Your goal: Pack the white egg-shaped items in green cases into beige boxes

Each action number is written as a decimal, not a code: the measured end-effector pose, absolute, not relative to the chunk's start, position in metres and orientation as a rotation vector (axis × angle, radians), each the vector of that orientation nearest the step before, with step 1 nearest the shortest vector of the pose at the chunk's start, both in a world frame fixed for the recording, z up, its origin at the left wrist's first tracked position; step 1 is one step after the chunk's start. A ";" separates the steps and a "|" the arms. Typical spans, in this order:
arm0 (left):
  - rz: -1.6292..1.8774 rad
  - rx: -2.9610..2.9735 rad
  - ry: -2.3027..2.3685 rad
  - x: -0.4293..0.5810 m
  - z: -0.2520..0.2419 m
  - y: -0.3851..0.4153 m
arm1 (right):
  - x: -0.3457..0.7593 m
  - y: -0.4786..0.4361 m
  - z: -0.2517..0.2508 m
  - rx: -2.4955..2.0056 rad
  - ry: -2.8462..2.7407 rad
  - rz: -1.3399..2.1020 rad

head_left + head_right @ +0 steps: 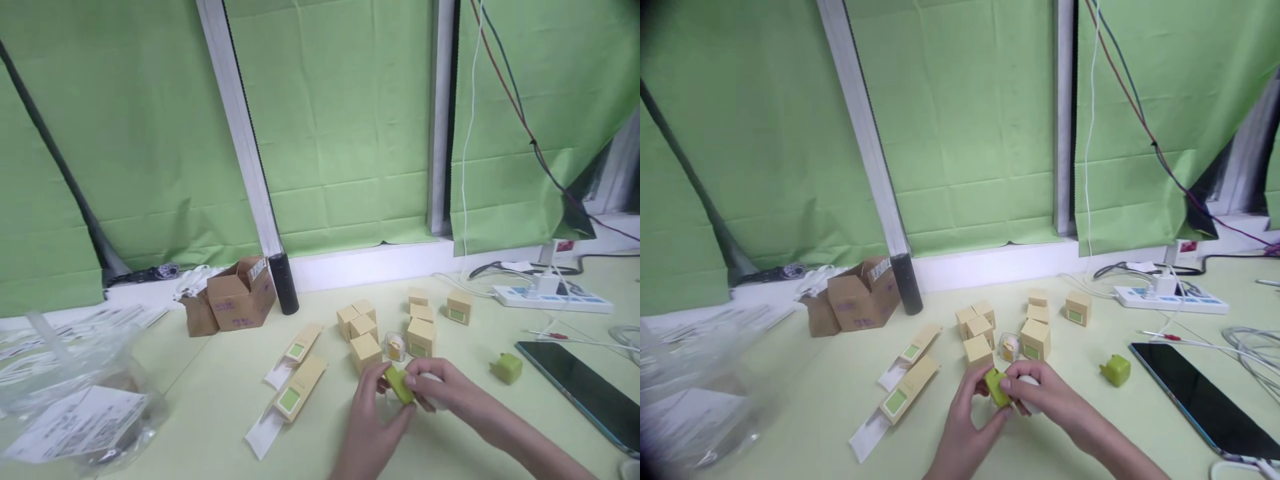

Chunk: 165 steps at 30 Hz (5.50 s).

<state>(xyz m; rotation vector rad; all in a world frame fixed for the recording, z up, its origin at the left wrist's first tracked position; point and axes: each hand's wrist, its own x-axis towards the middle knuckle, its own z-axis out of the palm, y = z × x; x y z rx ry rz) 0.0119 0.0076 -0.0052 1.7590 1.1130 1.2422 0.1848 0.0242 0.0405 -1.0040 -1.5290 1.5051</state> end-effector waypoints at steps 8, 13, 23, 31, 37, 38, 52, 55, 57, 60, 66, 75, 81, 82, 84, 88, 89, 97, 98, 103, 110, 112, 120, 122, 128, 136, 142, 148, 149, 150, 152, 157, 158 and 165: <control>1.392 0.943 0.740 0.007 -0.007 0.028 | 0.188 0.043 -0.003 -0.840 -0.517 1.838; 1.325 0.808 0.547 0.000 0.001 0.023 | 0.190 0.046 -0.010 -0.912 -0.450 1.861; 1.286 0.793 0.527 0.001 0.002 0.022 | 0.197 0.048 -0.007 -0.704 -0.281 2.053; 1.253 0.802 0.515 0.004 0.003 0.021 | 0.186 0.047 -0.016 -0.731 -0.595 1.976; 1.255 0.778 0.547 0.004 0.001 0.021 | 0.189 0.046 -0.013 -0.763 -0.595 1.973; 1.251 0.776 0.548 0.005 0.001 0.021 | 0.190 0.045 -0.011 -0.747 -0.570 1.985; 1.222 0.810 0.550 0.006 0.003 0.020 | 0.187 0.036 0.002 -0.722 -0.736 1.846; 1.242 0.854 0.544 0.007 0.005 0.017 | 0.186 0.034 0.001 -0.791 -0.788 1.767; 1.244 0.857 0.544 0.008 0.005 0.016 | 0.187 0.033 0.001 -0.891 -0.809 1.693; 1.178 0.825 0.521 0.009 0.004 0.015 | 0.186 0.032 0.005 -1.049 -0.922 1.524; 1.033 0.833 0.459 0.018 0.003 0.008 | 0.177 0.022 0.017 -1.038 -1.207 1.324; 1.064 0.746 0.398 0.018 0.010 0.007 | 0.182 0.026 0.014 -1.047 -1.290 1.008; 1.081 0.804 0.465 0.012 0.007 0.010 | 0.185 0.029 0.007 -1.118 -1.527 0.887; 1.086 0.820 0.471 0.011 0.006 0.010 | 0.185 0.029 0.007 -1.128 -1.540 0.881; 1.110 0.833 0.499 0.011 0.006 0.010 | 0.185 0.027 0.011 -1.157 -1.525 0.874; 1.150 0.841 0.584 0.013 0.007 0.012 | 0.186 0.019 0.021 -1.112 -1.532 0.851; 1.154 0.854 0.592 0.013 0.008 0.012 | 0.186 0.017 0.022 -1.072 -1.583 0.837; 1.068 0.990 0.766 0.019 0.010 0.014 | 0.182 0.016 0.017 -1.141 -1.703 0.733; 1.060 0.990 0.782 0.020 0.009 0.015 | 0.182 0.016 0.016 -1.160 -1.691 0.725; 1.063 0.924 0.821 0.022 0.007 0.015 | 0.179 0.015 0.016 -1.186 -1.622 0.723; 1.083 0.908 0.800 0.025 0.007 0.012 | 0.178 0.015 0.013 -1.208 -1.581 0.766; 1.079 0.901 0.807 0.026 0.008 0.011 | 0.178 0.016 0.012 -1.210 -1.595 0.773; 1.100 0.973 0.855 0.024 -0.002 0.013 | 0.179 0.013 0.013 -1.178 -1.704 0.628; 1.120 1.026 0.865 0.024 -0.006 0.015 | 0.178 0.013 0.013 -1.216 -1.714 0.607; 1.191 1.040 0.903 0.027 -0.007 0.013 | 0.178 0.014 0.012 -1.295 -1.708 0.613; 1.177 1.015 0.887 0.019 -0.005 0.017 | 0.183 0.017 0.014 -1.260 -1.709 0.806; 1.139 1.106 0.895 0.017 -0.011 0.024 | 0.183 0.016 0.015 -1.177 -1.810 0.867; 1.129 1.106 0.875 0.020 -0.007 0.020 | 0.189 0.011 0.026 -1.097 -1.925 0.808; 1.118 1.108 0.868 0.020 -0.005 0.019 | 0.191 0.011 0.027 -1.071 -1.977 0.754; 1.101 1.115 0.858 0.019 -0.002 0.017 | 0.191 0.012 0.027 -1.039 -2.042 0.689; 1.072 1.134 0.832 0.017 0.000 0.016 | 0.192 0.013 0.026 -0.968 -2.161 0.544; 1.126 1.183 0.844 0.011 -0.003 0.021 | 0.190 0.013 0.020 -0.880 -2.171 0.197; 1.128 1.179 0.845 0.010 -0.003 0.021 | 0.190 0.013 0.020 -0.868 -2.167 0.143; 1.032 0.920 0.532 0.013 -0.001 0.013 | 0.187 0.011 0.018 -0.948 -2.120 0.379</control>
